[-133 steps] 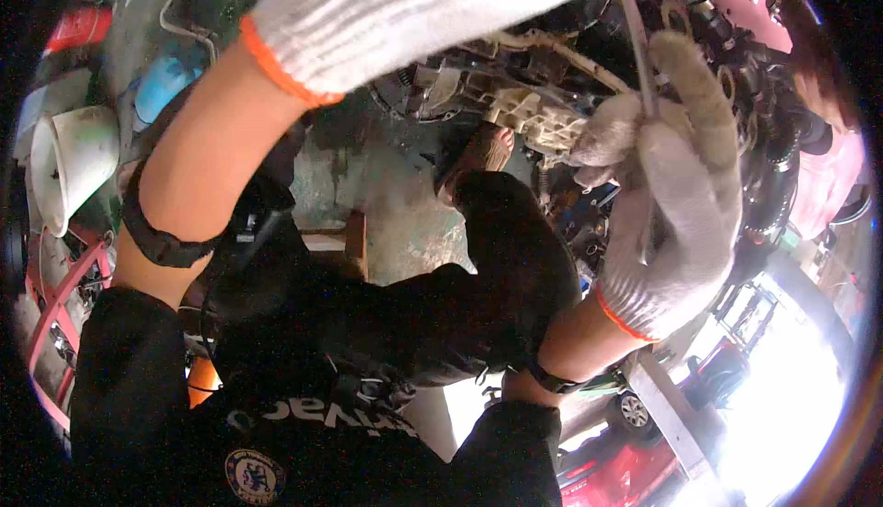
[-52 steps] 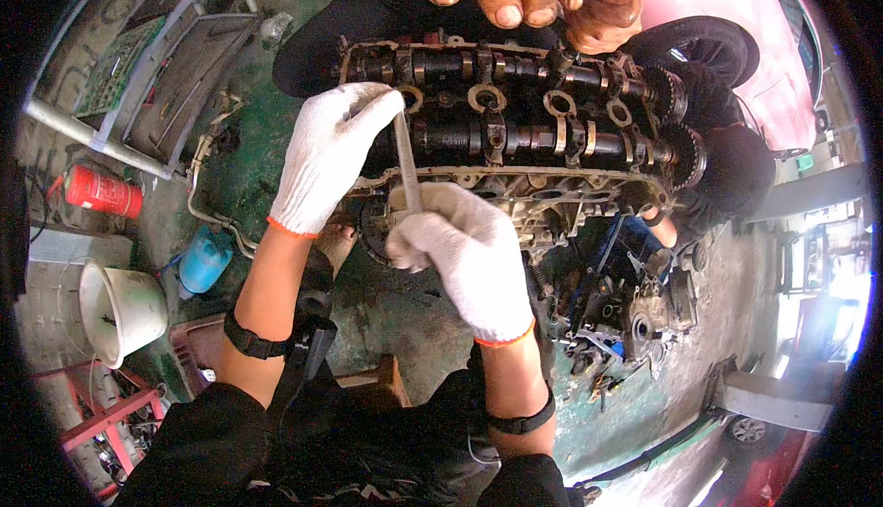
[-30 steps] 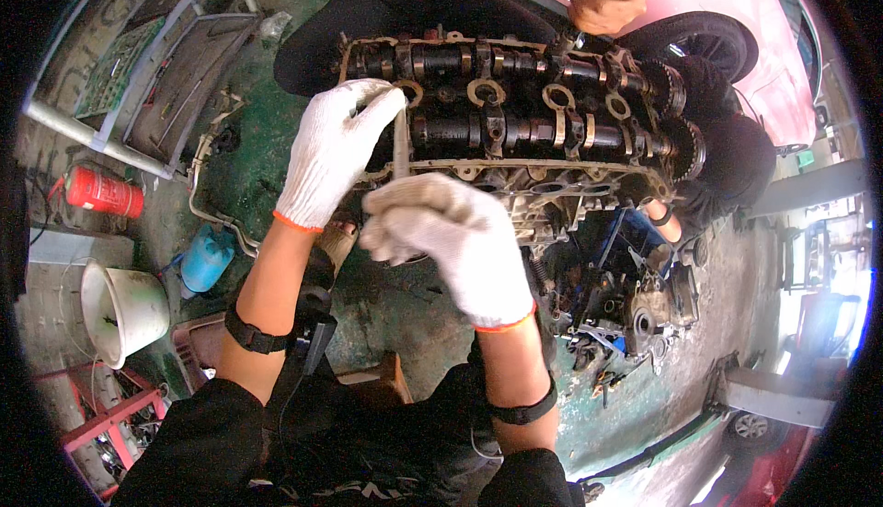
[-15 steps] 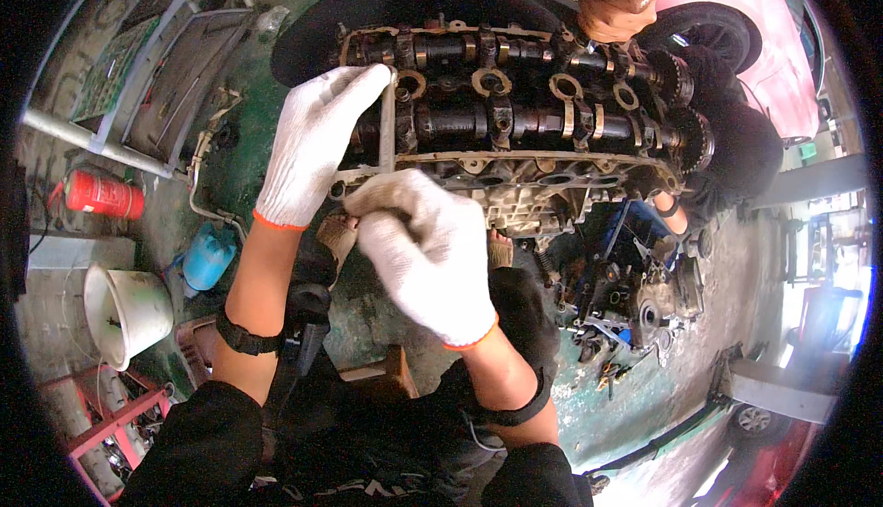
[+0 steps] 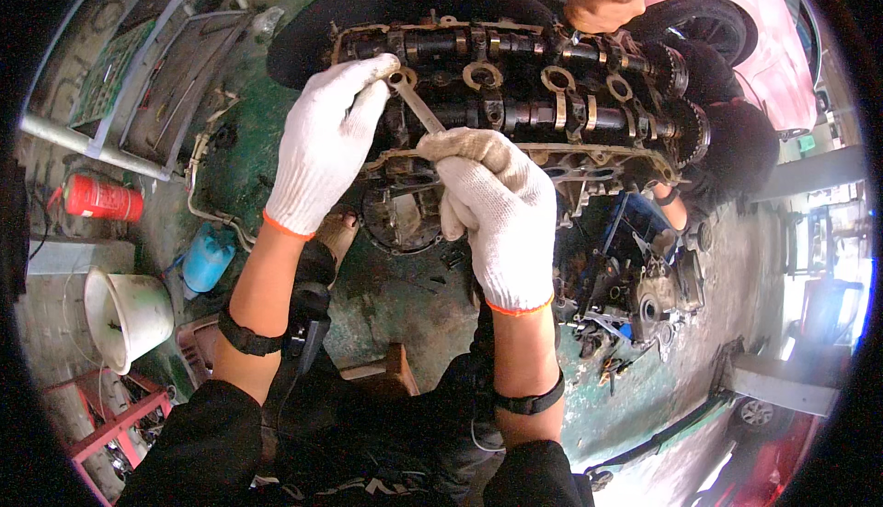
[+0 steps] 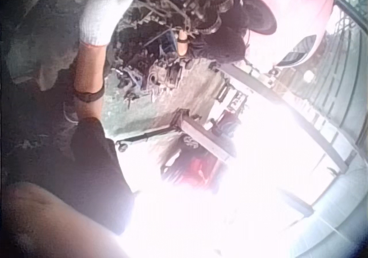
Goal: The person uses a wrench to tighten bolts on a disassembled engine block. They repeatedly adjust the wrench and apply torque to secure components within the engine assembly.
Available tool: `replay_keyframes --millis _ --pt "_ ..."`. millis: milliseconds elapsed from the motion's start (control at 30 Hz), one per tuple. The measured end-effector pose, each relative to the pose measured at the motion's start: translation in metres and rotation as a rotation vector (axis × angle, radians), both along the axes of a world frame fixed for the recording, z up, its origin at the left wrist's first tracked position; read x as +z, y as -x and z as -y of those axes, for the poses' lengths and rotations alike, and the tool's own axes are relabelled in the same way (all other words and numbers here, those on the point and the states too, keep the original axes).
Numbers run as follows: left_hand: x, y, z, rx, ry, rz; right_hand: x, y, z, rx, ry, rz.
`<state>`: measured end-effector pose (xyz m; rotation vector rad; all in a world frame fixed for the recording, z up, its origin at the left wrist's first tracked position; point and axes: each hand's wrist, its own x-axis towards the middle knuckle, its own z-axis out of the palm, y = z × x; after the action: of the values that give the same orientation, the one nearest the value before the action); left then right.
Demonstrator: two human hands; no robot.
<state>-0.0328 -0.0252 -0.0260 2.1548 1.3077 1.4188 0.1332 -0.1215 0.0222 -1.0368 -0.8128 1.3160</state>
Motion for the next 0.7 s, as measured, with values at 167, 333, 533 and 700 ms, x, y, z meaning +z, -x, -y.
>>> replay_keyframes --millis 167,333,533,700 --pt "0.010 0.003 0.006 0.077 -0.113 -0.389 0.000 -0.004 0.001 0.028 0.004 -0.018" --pt "0.015 0.006 0.009 0.069 -0.158 -0.444 -0.001 -0.008 -0.001 0.019 -0.026 -0.057" --pt "0.009 0.011 0.003 -0.089 -0.094 -0.238 0.000 -0.005 -0.002 -0.045 -0.018 0.044" --pt "0.004 0.011 0.003 -0.087 -0.073 -0.155 0.002 0.001 -0.002 -0.145 -0.003 0.173"
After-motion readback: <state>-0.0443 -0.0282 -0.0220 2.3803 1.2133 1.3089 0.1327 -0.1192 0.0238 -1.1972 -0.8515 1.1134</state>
